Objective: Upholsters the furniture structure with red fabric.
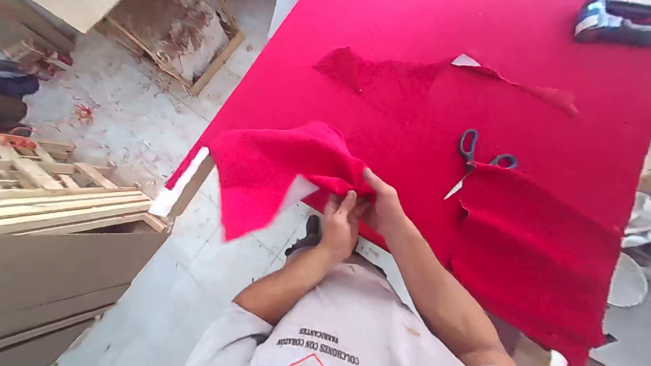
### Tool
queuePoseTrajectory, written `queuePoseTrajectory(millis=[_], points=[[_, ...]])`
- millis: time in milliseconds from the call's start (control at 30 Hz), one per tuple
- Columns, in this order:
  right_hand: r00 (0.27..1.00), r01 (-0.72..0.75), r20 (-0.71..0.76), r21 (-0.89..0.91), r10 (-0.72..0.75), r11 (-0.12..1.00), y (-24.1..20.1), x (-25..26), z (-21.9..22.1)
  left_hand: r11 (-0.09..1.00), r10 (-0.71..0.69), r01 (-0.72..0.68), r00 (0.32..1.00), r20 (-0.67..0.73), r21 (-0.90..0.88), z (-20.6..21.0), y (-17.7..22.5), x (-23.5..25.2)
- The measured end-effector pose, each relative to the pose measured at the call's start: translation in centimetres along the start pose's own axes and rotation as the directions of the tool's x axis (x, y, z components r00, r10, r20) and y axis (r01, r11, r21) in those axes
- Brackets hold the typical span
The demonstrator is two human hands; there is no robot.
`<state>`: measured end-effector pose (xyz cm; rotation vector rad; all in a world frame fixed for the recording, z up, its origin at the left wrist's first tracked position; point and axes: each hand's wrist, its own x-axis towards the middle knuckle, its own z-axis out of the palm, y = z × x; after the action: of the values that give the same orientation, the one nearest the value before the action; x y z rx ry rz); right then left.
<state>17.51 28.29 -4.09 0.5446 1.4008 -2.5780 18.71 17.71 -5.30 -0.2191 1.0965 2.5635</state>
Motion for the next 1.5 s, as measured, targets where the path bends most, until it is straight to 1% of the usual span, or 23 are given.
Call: queuePoseTrajectory(millis=[67,100,167,200,267,300,333,367,400,467,533,667,767,867,967,1033,1067,1133,1200,1267,1367,1433,1500], points=[[0.963,-0.055,-0.269,-0.137,0.016,0.989,0.3,2.8,-2.5,0.958,-0.265,0.264,0.964,-0.009,0.112,-1.1,-2.1,-0.3],[0.941,-0.047,-0.336,-0.212,-0.027,0.976,0.6,3.7,-3.8,0.905,-0.372,0.347,0.926,0.062,0.248,-1.9,-2.1,-0.9],[0.924,-0.017,-0.362,-0.364,-0.125,0.931,0.2,4.3,-5.8,0.771,-0.534,0.337,0.804,0.262,0.54,-3.1,-0.5,-2.4],[0.914,-0.017,-0.367,-0.457,-0.171,0.889,-0.2,4.4,-6.7,0.732,-0.537,0.219,0.769,0.347,0.646,-3.5,0.7,-3.2],[0.898,-0.027,-0.374,-0.572,-0.232,0.82,-1.4,5.0,-8.1,0.601,-0.31,-0.166,0.853,0.419,0.782,-4.1,3.6,-2.8],[0.887,-0.034,-0.388,-0.596,-0.251,0.802,-2.0,5.7,-8.6,0.436,-0.123,-0.339,0.895,0.428,0.834,-4.4,5.3,-0.9],[0.872,-0.044,-0.41,-0.609,-0.267,0.792,-2.6,6.6,-9.0,0.212,0.04,-0.408,0.912,0.409,0.888,-4.9,7.1,2.0],[0.852,-0.053,-0.44,-0.611,-0.283,0.79,-3.3,7.8,-9.3,-0.019,0.139,-0.367,0.92,0.366,0.93,-5.6,8.8,5.5],[0.835,-0.054,-0.462,-0.607,-0.298,0.793,-3.9,8.9,-9.5,-0.183,0.163,-0.277,0.937,0.307,0.943,-6.4,10.2,9.1],[0.799,-0.017,-0.5,-0.574,-0.334,0.819,-4.7,10.8,-9.8,-0.361,0.156,-0.154,0.962,0.222,0.92,-8.1,11.2,14.5],[0.778,0.036,-0.525,-0.513,-0.347,0.858,-5.1,11.9,-10.0,-0.483,0.12,-0.112,0.974,0.192,0.869,-8.5,10.6,16.1],[0.785,-0.109,-0.568,-0.521,-0.249,0.846,-3.7,6.3,-8.2,-0.549,-0.008,-0.111,0.992,0.128,0.828,-8.7,10.3,12.4],[0.754,-0.192,-0.606,-0.571,-0.252,0.798,-0.9,3.1,-6.5,-0.506,0.08,-0.153,0.972,0.223,0.849,-12.7,11.4,11.6],[0.734,-0.238,-0.626,-0.6,-0.264,0.764,0.1,3.0,-6.2,-0.507,0.162,-0.113,0.961,0.223,0.855,-14.6,12.0,12.8],[0.727,-0.253,-0.608,-0.669,-0.318,0.699,0.2,2.9,-5.3,-0.534,0.031,-0.185,0.971,0.238,0.825,-13.1,12.3,11.3],[0.731,-0.253,-0.59,-0.701,-0.343,0.666,-0.5,3.0,-5.1,-0.564,-0.071,-0.139,0.99,0.119,0.814,-12.1,12.9,10.0],[0.723,-0.267,-0.573,-0.747,-0.385,0.609,-0.8,3.0,-5.2,-0.566,-0.126,-0.122,0.99,0.06,0.815,-12.0,13.6,9.6],[0.682,-0.301,-0.465,-0.882,-0.565,0.363,-0.9,3.0,-4.5,-0.539,-0.159,-0.149,0.985,0.073,0.829,-12.8,15.2,9.2],[0.716,-0.258,-0.261,-0.961,-0.647,0.102,-0.5,4.0,-1.7,-0.509,-0.035,-0.233,0.968,0.25,0.829,-13.4,15.9,9.8],[0.77,-0.084,-0.024,-0.994,-0.637,-0.064,2.1,6.5,2.7,-0.508,0.022,-0.37,0.897,0.442,0.777,-12.9,14.8,11.7],[0.831,0.105,0.176,-0.981,-0.528,-0.162,8.1,11.0,6.4,-0.492,-0.133,-0.533,0.827,0.546,0.688,-13.5,11.2,15.6],[0.878,0.081,0.188,-0.965,-0.44,-0.25,9.9,11.1,5.2,-0.521,-0.183,-0.505,0.854,0.488,0.688,-14.6,10.6,17.1],[0.887,-0.002,0.13,-0.958,-0.443,-0.285,9.6,9.3,2.7,-0.539,-0.172,-0.462,0.879,0.445,0.704,-15.0,11.1,18.0]])
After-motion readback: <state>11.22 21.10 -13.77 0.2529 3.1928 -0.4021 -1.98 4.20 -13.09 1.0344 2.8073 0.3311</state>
